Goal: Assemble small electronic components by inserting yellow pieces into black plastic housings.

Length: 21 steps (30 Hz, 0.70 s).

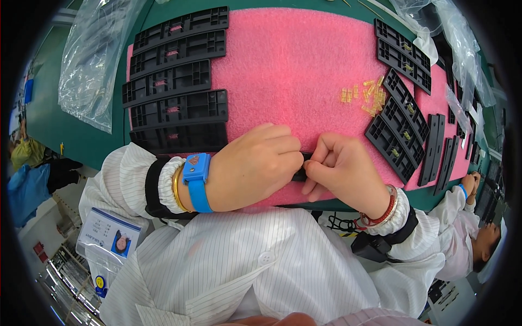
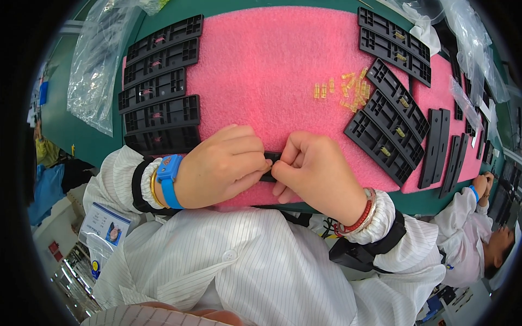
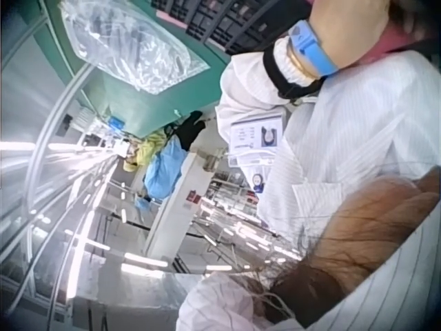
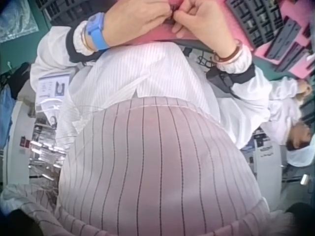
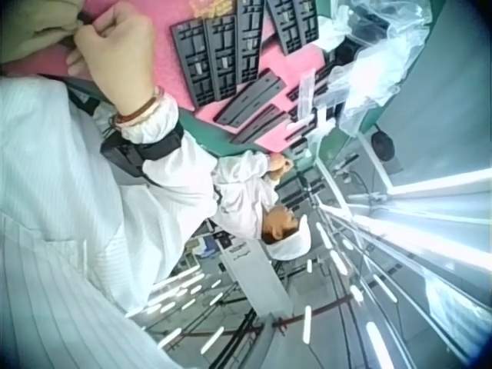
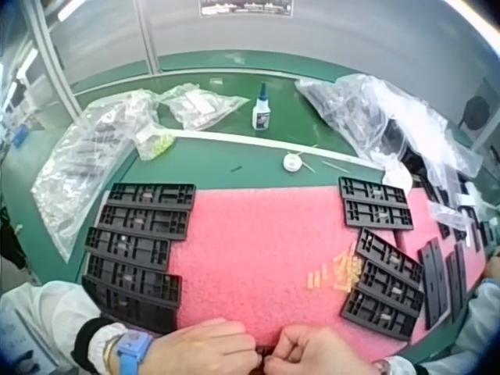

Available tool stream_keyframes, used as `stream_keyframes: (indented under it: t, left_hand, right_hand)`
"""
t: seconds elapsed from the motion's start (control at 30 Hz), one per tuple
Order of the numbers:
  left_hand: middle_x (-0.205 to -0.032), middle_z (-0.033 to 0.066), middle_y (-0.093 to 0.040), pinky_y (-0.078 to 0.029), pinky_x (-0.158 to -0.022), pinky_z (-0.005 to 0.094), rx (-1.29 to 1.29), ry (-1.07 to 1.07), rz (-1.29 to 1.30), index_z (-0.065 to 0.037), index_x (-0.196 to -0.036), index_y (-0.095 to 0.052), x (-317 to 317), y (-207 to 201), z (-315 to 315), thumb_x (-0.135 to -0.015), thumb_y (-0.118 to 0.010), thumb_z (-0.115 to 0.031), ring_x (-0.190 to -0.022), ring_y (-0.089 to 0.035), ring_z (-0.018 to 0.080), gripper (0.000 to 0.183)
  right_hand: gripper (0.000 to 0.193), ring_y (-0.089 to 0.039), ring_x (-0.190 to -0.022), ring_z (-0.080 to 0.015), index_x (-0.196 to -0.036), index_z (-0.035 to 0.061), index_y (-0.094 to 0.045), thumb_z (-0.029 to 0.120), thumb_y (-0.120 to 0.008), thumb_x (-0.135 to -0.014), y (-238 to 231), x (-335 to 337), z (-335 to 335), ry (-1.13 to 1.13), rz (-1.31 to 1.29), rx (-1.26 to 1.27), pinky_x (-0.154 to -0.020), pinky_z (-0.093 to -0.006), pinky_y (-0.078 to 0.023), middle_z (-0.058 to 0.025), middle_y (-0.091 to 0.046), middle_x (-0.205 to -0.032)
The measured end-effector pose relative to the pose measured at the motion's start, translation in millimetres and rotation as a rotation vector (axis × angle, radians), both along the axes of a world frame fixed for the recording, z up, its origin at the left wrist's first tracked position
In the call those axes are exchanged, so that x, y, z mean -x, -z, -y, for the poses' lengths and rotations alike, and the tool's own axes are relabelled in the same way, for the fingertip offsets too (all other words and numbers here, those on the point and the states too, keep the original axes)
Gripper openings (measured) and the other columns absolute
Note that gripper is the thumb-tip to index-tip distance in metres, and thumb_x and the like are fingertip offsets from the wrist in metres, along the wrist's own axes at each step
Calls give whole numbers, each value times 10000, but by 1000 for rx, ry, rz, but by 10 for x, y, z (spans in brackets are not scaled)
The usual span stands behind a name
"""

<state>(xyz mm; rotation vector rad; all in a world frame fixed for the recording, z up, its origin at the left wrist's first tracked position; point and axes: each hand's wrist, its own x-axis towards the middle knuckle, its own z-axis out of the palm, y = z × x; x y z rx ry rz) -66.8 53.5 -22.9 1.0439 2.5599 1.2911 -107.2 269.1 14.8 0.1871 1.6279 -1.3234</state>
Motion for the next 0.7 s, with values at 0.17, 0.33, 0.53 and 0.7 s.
stream_keyframes:
  t: [0.17, 0.33, 0.53, 0.7]
  left_hand:
    - [-884, 105, -576, -473, -761, 419, 32, -7, -18, -14, -879, -668, -4, -4, -3, -798, -758, -34, -862, -568, 309, 123]
    - [-893, 102, -577, -472, -764, 423, 40, -3, -11, -19, -884, -671, -23, -20, -10, -792, -755, -40, -871, -568, 307, 127]
    - [-895, 100, -586, -469, -759, 421, 38, -13, -3, -21, -873, -663, -65, 34, -24, -819, -767, -45, -864, -571, 304, 119]
    - [-873, 103, -600, -468, -728, 418, 7, -40, -14, -23, -856, -664, -16, 16, -22, -834, -793, -41, -825, -575, 307, 132]
  right_hand:
    - [144, -754, -662, -187, -842, -22, -534, -37, -634, -945, 17, 0, 1, -6, -9, -5, -536, -278, -607, -108, -693, -734]
    - [148, -755, -660, -187, -842, -19, -532, -43, -638, -943, 21, -28, 2, 0, -19, 4, -530, -276, -602, -111, -697, -730]
    - [146, -757, -679, -183, -853, -23, -538, -25, -640, -958, 8, -32, -40, 10, 13, 11, -545, -271, -605, -109, -707, -746]
    - [175, -750, -677, -176, -862, -14, -551, 18, -676, -979, -1, -39, -139, 131, 31, 122, -558, -272, -594, -104, -710, -742]
